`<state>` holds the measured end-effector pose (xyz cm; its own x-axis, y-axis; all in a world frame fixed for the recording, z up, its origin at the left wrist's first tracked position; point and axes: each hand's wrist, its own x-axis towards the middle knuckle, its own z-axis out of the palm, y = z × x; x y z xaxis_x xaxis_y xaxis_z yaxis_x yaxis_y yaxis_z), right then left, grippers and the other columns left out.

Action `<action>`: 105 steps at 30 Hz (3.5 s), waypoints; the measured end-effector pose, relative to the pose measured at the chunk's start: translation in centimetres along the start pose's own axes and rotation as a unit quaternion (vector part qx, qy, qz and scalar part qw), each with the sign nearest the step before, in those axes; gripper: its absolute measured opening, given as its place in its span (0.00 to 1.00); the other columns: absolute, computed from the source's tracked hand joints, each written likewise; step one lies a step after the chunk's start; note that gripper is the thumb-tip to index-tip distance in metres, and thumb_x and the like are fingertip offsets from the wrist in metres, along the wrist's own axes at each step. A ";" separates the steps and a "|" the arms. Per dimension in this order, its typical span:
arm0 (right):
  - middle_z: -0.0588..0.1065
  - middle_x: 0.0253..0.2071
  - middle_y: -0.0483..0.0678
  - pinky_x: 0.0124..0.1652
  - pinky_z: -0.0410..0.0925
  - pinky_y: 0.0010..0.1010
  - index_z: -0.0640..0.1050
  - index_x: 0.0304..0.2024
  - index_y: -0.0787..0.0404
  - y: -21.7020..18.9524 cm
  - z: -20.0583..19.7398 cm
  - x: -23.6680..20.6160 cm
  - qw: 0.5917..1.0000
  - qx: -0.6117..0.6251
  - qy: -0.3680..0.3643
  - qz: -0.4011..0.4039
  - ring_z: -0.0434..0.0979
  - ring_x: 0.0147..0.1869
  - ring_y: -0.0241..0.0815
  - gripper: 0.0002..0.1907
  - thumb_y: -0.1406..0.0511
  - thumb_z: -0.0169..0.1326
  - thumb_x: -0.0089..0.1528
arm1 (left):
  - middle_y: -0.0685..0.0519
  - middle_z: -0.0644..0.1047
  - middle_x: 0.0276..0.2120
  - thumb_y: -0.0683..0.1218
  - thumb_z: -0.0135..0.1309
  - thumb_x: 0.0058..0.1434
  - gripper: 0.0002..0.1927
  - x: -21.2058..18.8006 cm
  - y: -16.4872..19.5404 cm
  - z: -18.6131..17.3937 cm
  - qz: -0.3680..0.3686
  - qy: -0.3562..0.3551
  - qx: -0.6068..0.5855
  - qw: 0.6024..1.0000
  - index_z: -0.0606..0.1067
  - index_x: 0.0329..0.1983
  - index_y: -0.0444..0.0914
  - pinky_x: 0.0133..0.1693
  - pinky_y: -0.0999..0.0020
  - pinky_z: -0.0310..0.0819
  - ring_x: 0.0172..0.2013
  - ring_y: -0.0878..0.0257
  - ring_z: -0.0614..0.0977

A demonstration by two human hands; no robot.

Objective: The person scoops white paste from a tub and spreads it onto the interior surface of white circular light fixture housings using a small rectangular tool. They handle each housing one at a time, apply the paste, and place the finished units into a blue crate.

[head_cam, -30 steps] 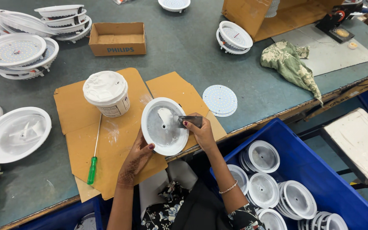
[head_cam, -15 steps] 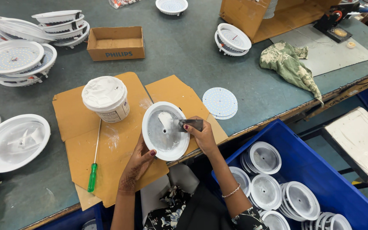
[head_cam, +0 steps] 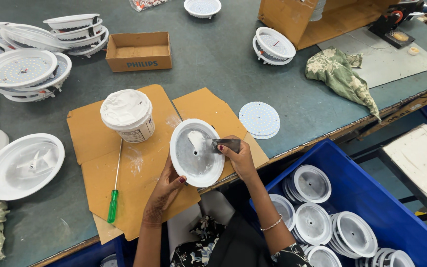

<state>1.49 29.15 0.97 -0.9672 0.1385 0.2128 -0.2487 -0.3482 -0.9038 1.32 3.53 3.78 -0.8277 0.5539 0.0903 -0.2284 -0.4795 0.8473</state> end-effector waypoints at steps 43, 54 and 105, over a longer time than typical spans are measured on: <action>0.80 0.39 0.46 0.46 0.73 0.26 0.79 0.44 0.67 -0.8 0.2 -1.0 0.996 -0.085 -0.007 0.005 0.78 0.43 0.32 0.11 0.67 0.62 0.63 | 0.47 0.55 0.74 0.56 0.71 0.48 0.67 -1.1 -0.3 1.0 0.051 -0.016 0.073 0.996 0.38 0.81 0.49 0.66 0.55 0.61 0.72 0.52 0.60; 0.80 0.42 0.46 0.48 0.72 0.26 0.78 0.46 0.67 -1.3 -0.4 -2.1 0.997 -0.080 -0.005 -0.003 0.78 0.45 0.32 0.12 0.67 0.62 0.63 | 0.50 0.76 0.52 0.51 0.54 0.69 0.24 -2.1 -4.4 4.0 0.124 0.214 -0.118 0.962 0.68 0.62 0.33 0.53 0.64 0.75 0.51 0.63 0.78; 0.80 0.41 0.53 0.43 0.81 0.34 0.77 0.47 0.73 -5.9 10.2 -0.8 0.977 -0.178 -0.028 0.115 0.84 0.41 0.44 0.13 0.73 0.54 0.60 | 0.43 0.83 0.46 0.52 0.49 0.68 0.20 -5.1 7.0 10.5 0.209 0.276 0.493 0.798 0.77 0.61 0.43 0.46 0.60 0.78 0.41 0.50 0.86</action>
<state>3.21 21.63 9.87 -0.9992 0.0401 0.0005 -0.0012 -0.0181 -0.9998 9.36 4.49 14.70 -0.8876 -0.0292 0.4596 0.4165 0.3748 0.8283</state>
